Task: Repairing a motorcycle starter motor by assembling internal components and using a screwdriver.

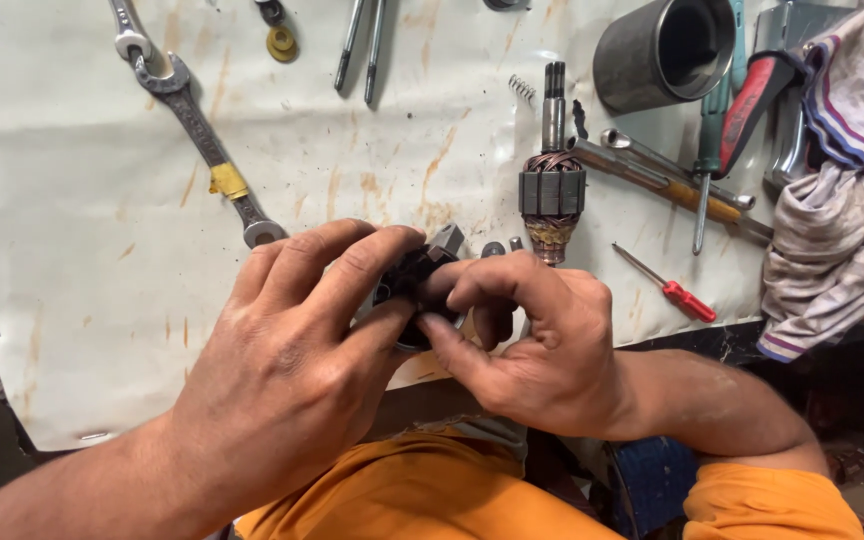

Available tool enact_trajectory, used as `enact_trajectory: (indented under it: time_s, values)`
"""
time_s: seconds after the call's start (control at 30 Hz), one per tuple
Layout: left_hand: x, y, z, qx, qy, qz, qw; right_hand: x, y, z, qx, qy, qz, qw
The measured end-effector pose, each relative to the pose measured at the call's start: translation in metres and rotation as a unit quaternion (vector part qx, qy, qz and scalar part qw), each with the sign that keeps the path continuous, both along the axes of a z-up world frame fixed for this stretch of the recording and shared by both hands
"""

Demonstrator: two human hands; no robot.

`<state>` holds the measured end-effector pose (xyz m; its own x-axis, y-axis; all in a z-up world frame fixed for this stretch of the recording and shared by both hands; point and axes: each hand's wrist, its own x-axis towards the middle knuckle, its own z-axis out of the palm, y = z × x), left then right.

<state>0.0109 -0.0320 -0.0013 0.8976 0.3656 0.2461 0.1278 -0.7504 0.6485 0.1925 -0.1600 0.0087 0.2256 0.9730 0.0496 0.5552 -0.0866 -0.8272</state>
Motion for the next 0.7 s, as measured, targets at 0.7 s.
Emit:
enact_trajectory:
  time_s: [0.7]
  values:
    - [-0.0007, -0.0016, -0.0039, -0.016, -0.031, -0.005, 0.999, -0.0052, 0.0083, 0.0030, 0.000, -0.034, -0.012, 0.999]
